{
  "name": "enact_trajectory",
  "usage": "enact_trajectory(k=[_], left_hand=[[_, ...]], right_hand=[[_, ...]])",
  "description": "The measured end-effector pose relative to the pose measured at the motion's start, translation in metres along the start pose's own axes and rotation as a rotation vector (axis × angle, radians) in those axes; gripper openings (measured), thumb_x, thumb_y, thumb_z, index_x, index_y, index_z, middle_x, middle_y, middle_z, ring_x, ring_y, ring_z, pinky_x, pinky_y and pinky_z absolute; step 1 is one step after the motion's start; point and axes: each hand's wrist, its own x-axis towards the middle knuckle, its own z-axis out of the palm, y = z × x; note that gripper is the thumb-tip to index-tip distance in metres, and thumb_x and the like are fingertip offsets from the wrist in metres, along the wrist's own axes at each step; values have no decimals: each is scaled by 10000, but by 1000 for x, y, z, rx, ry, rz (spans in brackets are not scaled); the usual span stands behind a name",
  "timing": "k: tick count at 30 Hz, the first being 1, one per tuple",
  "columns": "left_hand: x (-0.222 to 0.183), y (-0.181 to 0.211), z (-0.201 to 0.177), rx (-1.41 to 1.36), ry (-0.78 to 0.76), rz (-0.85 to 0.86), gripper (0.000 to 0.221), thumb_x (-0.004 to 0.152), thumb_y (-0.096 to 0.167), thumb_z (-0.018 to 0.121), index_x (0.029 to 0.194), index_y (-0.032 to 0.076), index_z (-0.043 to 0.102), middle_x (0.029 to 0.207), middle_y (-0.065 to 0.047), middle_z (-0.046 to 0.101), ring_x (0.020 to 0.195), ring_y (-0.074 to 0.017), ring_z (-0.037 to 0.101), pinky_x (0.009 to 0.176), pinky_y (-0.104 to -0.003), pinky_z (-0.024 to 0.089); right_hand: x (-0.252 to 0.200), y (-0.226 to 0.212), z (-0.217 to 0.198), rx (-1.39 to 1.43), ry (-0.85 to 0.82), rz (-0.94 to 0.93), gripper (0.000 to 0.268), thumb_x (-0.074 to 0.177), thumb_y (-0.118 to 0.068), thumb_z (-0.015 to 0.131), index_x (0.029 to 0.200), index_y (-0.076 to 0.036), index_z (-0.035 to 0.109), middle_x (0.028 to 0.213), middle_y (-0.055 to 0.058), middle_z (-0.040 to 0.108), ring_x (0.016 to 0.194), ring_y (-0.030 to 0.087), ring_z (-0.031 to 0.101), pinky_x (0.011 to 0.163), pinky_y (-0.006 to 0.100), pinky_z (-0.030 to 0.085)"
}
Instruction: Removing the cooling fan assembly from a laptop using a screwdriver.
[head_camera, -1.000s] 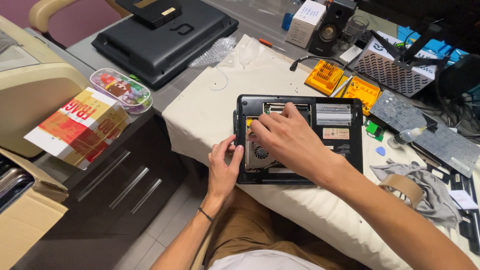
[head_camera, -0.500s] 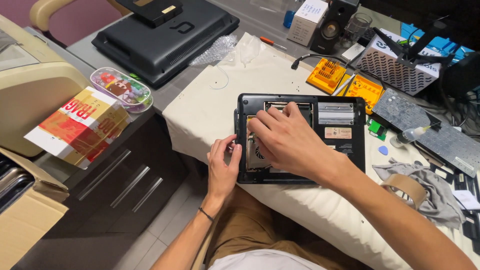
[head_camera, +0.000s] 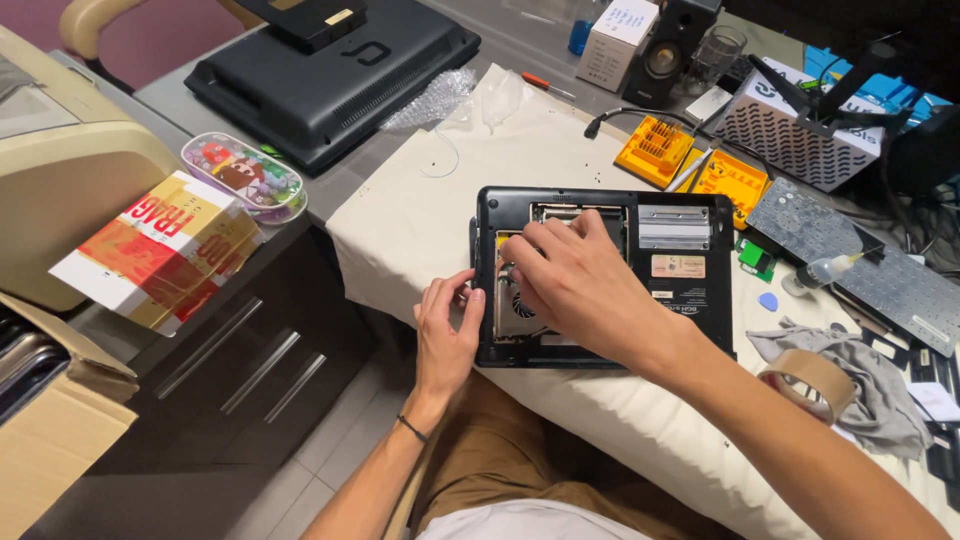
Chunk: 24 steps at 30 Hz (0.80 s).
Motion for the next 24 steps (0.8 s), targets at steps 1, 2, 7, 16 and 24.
enact_trajectory(k=[1,2,7,16,24], left_hand=[[0,0,0,-1,2,-1,389,1146,368,641,1424,109,726,1083,-46,699,1044,-228,694,1004,-405,446],[0,1,0,2,1,0,392,1146,371,641,1424,107,725,1085,-47,701,1047,-230,695,1003,-408,447],[0,1,-1,9,-1,8,382,1144,358,647,1422,107,723,1080,-44,693,1046,-224,690,997,-400,445],[0,5,-2,-3,-2,-3,397,1142,363,645,1427,97,721,1073,-46,689,1041,-228,689,1000,-407,442],[-3,3,0,12,36,38,332,1113,313,692,1397,142,691,1052,-22,649,1013,-213,692,1002,-400,439]], right_hand=[[0,0,-2,0,0,-3,102,1038,-185,698,1135,-157,686,937,22,693,882,233,702,869,413,460],[0,0,-3,-20,-25,16,166,1005,-223,741,1146,-159,680,968,17,676,899,230,693,865,418,465],[-2,2,3,-103,19,24,106,1036,-206,714,1110,-155,659,833,-1,647,788,209,691,828,381,439],[-9,4,10,18,25,77,152,999,-160,742,1137,-175,682,851,-26,640,811,202,697,831,395,460],[-14,0,10,53,55,118,181,979,-188,779,1115,-183,660,816,-20,670,787,215,704,824,405,438]])
